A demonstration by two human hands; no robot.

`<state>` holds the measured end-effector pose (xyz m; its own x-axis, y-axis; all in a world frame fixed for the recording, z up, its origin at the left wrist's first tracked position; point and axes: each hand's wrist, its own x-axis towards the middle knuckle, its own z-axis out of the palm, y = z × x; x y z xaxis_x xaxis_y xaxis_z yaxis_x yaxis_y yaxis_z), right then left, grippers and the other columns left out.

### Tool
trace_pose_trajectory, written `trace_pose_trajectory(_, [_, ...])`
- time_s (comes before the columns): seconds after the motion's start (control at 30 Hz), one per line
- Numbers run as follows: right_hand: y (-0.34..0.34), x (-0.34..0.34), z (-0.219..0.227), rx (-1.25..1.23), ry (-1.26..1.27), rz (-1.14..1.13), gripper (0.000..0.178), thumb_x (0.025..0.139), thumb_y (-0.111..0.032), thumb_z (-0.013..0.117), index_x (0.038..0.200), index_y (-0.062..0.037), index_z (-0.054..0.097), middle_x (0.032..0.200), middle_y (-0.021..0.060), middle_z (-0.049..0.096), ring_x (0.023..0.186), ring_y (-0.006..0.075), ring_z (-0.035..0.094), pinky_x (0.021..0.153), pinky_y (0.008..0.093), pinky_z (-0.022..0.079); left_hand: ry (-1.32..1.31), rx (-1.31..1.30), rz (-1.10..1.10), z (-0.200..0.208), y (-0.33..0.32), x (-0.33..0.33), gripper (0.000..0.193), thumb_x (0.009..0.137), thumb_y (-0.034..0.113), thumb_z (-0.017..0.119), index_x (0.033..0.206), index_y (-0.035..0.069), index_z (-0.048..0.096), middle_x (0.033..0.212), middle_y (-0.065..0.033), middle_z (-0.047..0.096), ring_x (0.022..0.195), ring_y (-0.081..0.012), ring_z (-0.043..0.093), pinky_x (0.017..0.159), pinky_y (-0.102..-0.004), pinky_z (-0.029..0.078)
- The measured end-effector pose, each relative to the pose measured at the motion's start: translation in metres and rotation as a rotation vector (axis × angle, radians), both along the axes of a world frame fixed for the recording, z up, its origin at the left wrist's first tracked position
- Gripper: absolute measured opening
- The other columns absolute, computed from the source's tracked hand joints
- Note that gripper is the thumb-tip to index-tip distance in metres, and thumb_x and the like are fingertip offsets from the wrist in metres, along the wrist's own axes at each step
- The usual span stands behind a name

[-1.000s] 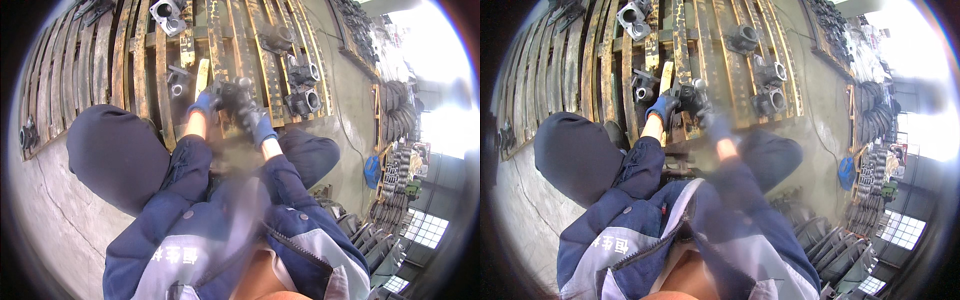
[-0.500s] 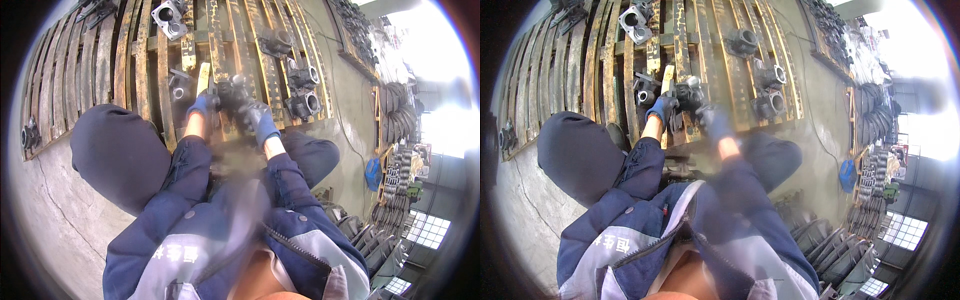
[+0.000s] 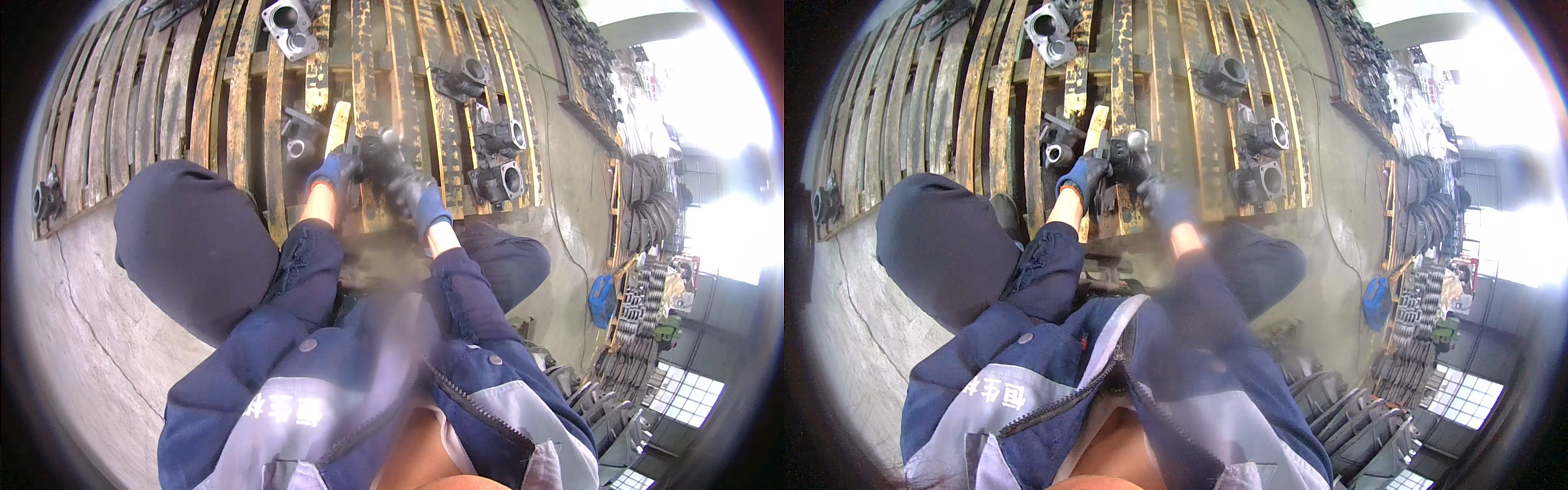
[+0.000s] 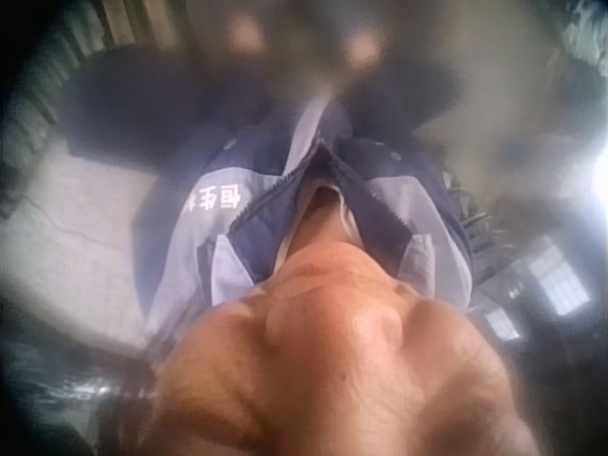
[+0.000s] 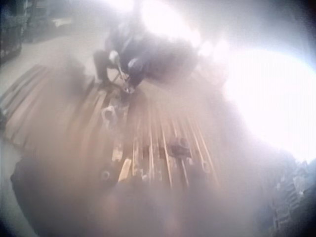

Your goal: The person sits on the floor and repeatedly picks up dark metal parts from a wooden pallet, wipes them with a cloth, and places them back. The person handles multiple similar parts one at a time, turning them over to wipe different surfaces.

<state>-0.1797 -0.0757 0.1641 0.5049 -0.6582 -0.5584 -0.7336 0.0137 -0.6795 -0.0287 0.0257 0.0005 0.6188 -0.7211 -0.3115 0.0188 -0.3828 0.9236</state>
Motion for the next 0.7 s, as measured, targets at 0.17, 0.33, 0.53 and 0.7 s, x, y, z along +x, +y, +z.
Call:
trace_pose_trajectory(0.17, [0.000,0.005,0.004,0.081,-0.155,-0.147,0.022,0.093,-0.023,0.056,0.080,-0.0106,0.069,0.061,0.0015,0.059,0.051,0.0102,0.052,0.047,0.0271,0.039,0.047,-0.088,-0.036,-0.025,-0.002,0.003,0.016,0.072,0.006,0.061,0.088,0.002,0.061,0.070,-0.0060,0.057,0.060,-0.0200,0.053,0.055,-0.0351,0.044])
trace_pose_trajectory(0.33, [0.007,0.005,0.005,0.042,-0.027,-0.079,0.014,0.090,-0.011,0.052,0.090,-0.0070,0.066,0.071,0.0012,0.062,0.048,0.0089,0.049,0.039,0.0228,0.034,0.076,-0.004,-0.117,-0.026,-0.005,0.008,0.017,0.076,0.005,0.059,0.092,0.003,0.063,0.077,-0.0061,0.060,0.068,-0.0187,0.055,0.062,-0.0326,0.046])
trace_pose_trajectory(0.53, [-0.020,0.002,0.032,0.108,-0.508,-0.030,0.022,0.086,-0.011,0.055,0.106,-0.0055,0.061,0.080,0.0091,0.066,0.052,0.0111,0.053,0.041,0.0233,0.041,0.440,0.052,0.183,0.017,-0.004,0.000,0.014,0.074,0.005,0.061,0.087,0.002,0.064,0.077,-0.0058,0.064,0.069,-0.0142,0.057,0.063,-0.0301,0.046])
trace_pose_trajectory(0.7, [-0.059,0.032,0.062,-0.013,-0.604,-0.052,0.021,0.087,-0.011,0.055,0.105,-0.0054,0.062,0.081,0.0088,0.066,0.053,0.0110,0.053,0.042,0.0235,0.042,0.202,0.213,-0.001,0.020,-0.004,0.003,0.016,0.074,0.001,0.063,0.087,0.006,0.070,0.087,-0.0117,0.069,0.079,-0.0221,0.066,0.070,-0.0308,0.053])
